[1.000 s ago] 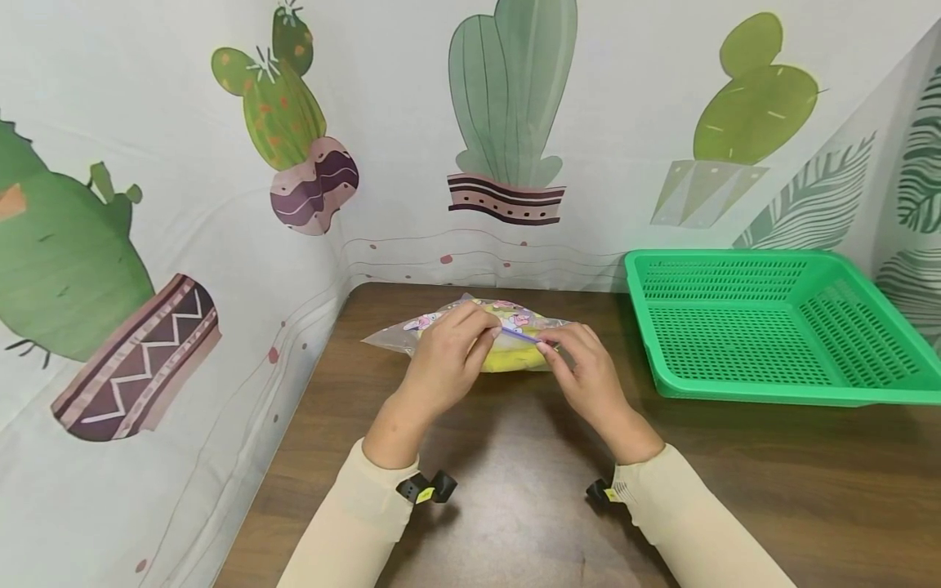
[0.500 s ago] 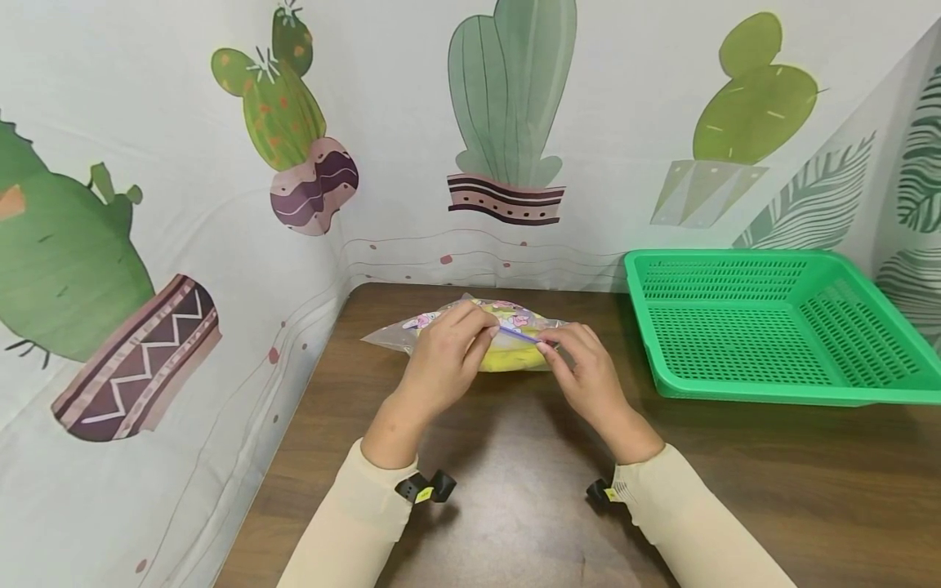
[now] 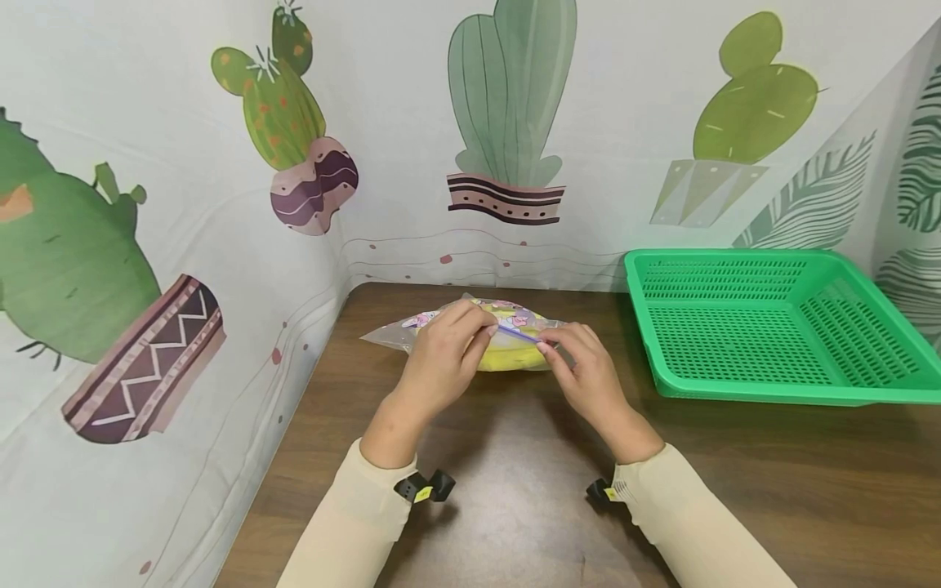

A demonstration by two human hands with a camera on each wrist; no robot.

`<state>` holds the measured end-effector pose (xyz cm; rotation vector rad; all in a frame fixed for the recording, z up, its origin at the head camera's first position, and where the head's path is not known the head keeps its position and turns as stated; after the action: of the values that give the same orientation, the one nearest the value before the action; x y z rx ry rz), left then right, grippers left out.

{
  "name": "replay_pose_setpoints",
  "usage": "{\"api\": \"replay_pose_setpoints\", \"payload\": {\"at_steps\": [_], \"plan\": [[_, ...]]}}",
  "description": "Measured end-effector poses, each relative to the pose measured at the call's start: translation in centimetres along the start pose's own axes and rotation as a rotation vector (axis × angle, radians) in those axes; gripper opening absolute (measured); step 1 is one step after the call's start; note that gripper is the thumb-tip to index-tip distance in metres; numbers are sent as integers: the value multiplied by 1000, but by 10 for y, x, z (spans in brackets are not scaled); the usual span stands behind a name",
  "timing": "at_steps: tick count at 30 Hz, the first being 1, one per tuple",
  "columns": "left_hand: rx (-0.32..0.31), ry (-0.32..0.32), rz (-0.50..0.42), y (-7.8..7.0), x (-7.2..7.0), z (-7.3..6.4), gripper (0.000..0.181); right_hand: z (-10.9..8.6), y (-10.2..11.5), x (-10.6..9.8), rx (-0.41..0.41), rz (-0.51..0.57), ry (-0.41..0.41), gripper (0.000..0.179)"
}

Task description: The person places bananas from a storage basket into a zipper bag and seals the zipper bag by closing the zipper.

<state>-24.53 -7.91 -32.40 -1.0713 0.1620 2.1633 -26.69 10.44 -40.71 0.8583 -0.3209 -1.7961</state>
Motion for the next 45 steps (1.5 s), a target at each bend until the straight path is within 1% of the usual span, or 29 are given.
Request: {"api": "replay_pose_setpoints", "payload": {"at_steps": [45], "plan": [[-9,-23,-1,3,-4,1,9,-2,-5,1,-4,-6,-2,15]]}}
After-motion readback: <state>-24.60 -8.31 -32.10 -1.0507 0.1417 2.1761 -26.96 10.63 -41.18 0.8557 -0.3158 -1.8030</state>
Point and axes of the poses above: each hand's wrist, its own z-axis towards the middle knuckle, its own x-axis out of the palm, y = z × x, the point moved 8 cm from there along z, towards the middle knuckle, and after that the axes turned 10 degrees about z, right-handed, at the moved point
